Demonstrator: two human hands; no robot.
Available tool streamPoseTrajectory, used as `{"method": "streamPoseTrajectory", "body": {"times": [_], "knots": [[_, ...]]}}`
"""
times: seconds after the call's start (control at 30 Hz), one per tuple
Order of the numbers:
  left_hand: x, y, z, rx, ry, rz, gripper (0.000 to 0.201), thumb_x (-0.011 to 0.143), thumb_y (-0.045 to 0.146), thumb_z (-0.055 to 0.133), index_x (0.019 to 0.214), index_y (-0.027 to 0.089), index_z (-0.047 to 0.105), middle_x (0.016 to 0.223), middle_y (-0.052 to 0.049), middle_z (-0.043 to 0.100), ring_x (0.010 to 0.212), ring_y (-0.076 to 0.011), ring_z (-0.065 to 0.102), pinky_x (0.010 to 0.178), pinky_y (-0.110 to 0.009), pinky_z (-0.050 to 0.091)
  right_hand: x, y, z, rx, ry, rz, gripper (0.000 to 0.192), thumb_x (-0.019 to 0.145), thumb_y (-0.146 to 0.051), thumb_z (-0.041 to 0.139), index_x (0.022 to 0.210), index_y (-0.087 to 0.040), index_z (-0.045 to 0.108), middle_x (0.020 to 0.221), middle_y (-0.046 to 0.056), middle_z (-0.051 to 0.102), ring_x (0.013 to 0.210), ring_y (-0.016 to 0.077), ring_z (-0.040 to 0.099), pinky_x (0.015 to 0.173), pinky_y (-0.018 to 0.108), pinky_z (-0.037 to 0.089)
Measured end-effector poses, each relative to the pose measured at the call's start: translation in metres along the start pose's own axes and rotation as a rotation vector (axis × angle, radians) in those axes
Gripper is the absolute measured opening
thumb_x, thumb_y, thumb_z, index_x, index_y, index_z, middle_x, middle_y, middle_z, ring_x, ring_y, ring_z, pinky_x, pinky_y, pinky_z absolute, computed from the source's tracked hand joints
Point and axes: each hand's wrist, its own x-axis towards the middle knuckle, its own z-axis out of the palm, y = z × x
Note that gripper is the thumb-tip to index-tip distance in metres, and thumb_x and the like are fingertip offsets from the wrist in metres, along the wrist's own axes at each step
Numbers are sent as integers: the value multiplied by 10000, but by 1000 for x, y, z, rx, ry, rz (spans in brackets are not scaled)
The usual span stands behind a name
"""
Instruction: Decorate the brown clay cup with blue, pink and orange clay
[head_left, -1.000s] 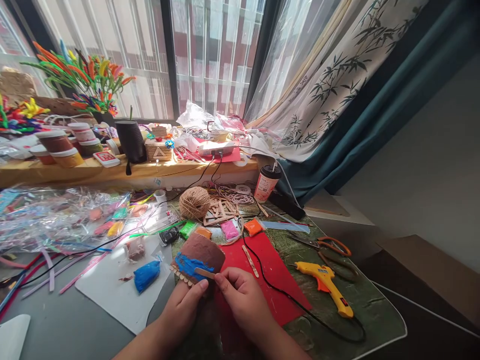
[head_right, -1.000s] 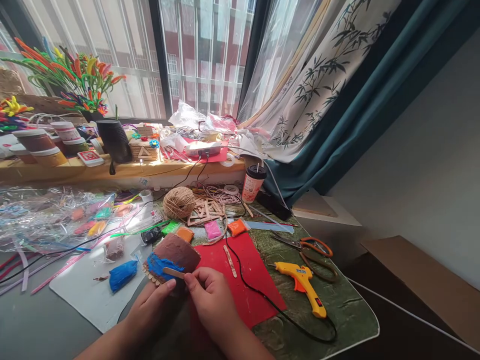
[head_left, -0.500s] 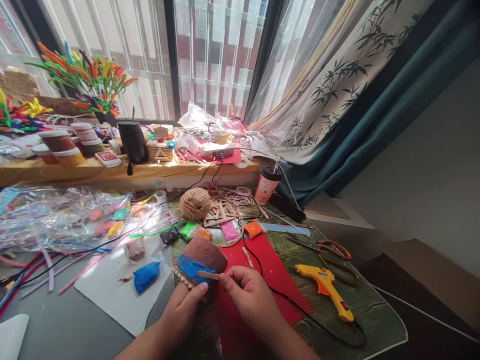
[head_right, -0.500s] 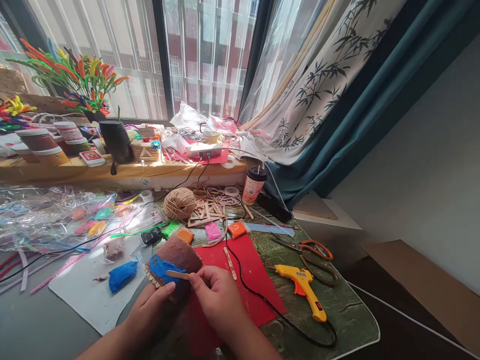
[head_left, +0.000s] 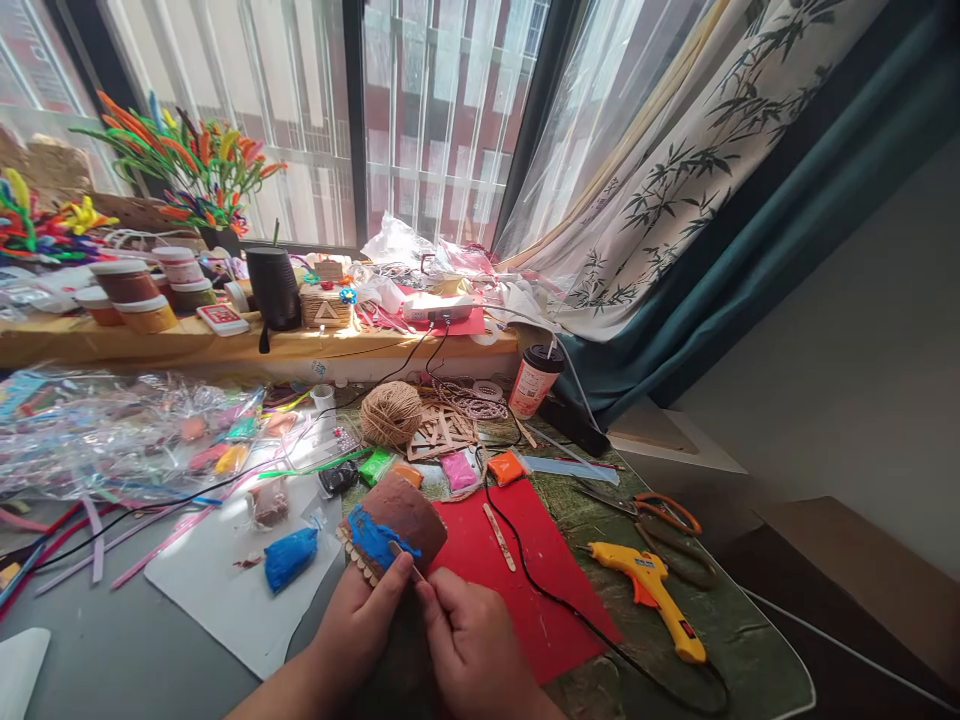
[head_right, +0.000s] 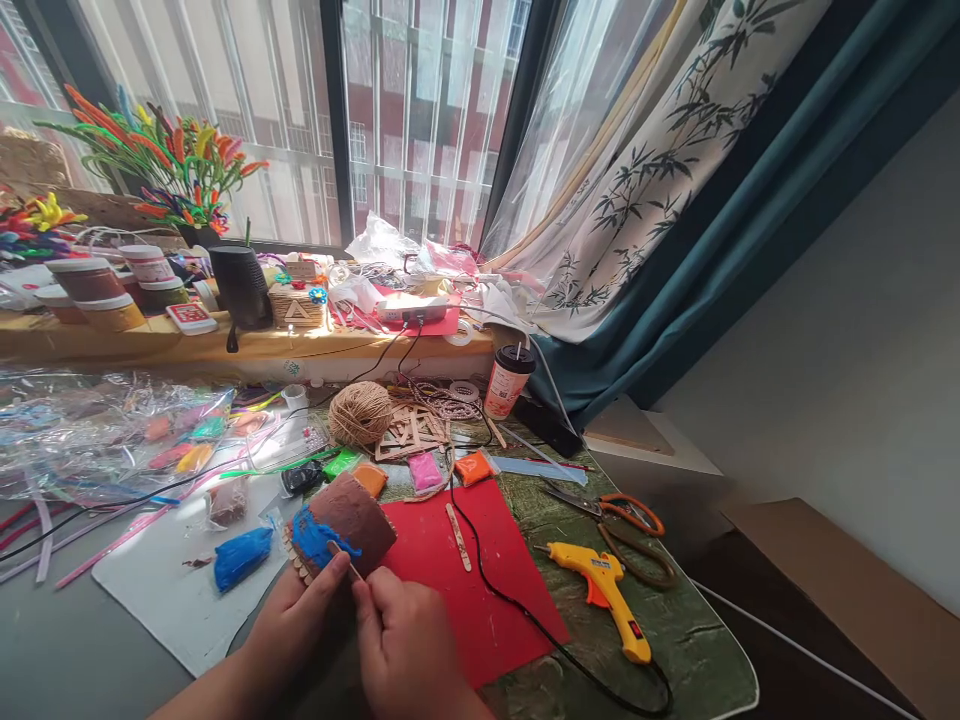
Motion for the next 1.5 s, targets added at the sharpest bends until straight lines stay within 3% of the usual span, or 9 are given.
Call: {"method": "streamPoseTrajectory", "body": {"times": [0.13, 0.37, 0.6, 0.73, 0.93, 1.23, 1.3, 1.43, 1.5], "knots": [[2, -3, 0, 16, -13, -6, 662, 797, 848, 731, 726, 192, 780, 769, -73, 761, 800, -275, 679, 828, -371, 564, -3, -4, -5, -199, -24, -105, 578, 1026, -696, 527, 672, -239, 532, 619, 12, 507, 578, 169, 402, 599, 344, 220], [3, 1, 3, -167, 7, -67, 675, 726, 813, 832, 956, 179, 827, 933, -97, 821, 935, -313, 723, 960, -409, 574, 7, -4, -10, 518, -187, 230, 674, 833, -910, 639, 784, -243, 556, 509, -112, 354, 461, 110, 266, 482, 263, 201], [4, -3, 1, -190, 80, -89, 779, 592, 905, 834, 895, 188, 830, 869, -82, 813, 920, -322, 724, 954, -425, 588, 8, -2, -6, 321, -115, 187, 743, 781, -948, 656, 697, -220, 531, 654, -52, 428, 615, 133, 347, 559, 268, 268], [3, -2, 1, -170, 67, -82, 703, 677, 861, 822, 857, 181, 822, 843, -74, 794, 861, -294, 701, 910, -411, 586, 11, -4, -7, 265, -74, 196, 755, 779, -976, 608, 681, -235, 502, 644, -50, 413, 609, 141, 345, 551, 281, 268], [2, 1, 2, -201, 54, -84, 697, 697, 827, 836, 964, 183, 837, 1019, -114, 831, 1136, -380, 707, 1132, -480, 506, 13, -2, -14, 174, -19, 148, 738, 807, -950, 605, 670, -227, 548, 627, -39, 434, 606, 149, 361, 546, 289, 268], [2, -5, -3, -85, 48, -58, 637, 733, 809, 808, 826, 179, 836, 915, -110, 841, 923, -333, 728, 968, -424, 593, 25, 3, -28, 383, -199, 336, 705, 704, -910, 744, 640, -239, 537, 478, -105, 368, 461, 96, 254, 488, 271, 202], [1, -3, -4, -67, 19, -44, 613, 726, 776, 834, 886, 184, 850, 969, -124, 855, 983, -364, 744, 1003, -444, 590, 20, -2, -31, 329, -175, 292, 684, 763, -894, 705, 641, -246, 523, 507, -88, 389, 480, 108, 280, 504, 278, 228], [-1, 1, -3, -41, -25, -13, 610, 704, 719, 883, 1022, 199, 846, 1044, -149, 863, 1062, -409, 769, 1069, -507, 579, 1, -17, -39, 1, -3, -92, 603, 953, -773, 596, 654, -250, 576, 617, 5, 507, 613, 190, 437, 615, 341, 320], [0, 3, -3, -22, -33, 14, 569, 710, 699, 892, 992, 207, 845, 1018, -150, 863, 1067, -416, 777, 1092, -521, 572, -3, -21, -42, -16, 25, -138, 606, 990, -762, 544, 656, -257, 566, 630, 16, 503, 628, 205, 441, 627, 353, 331]]}}
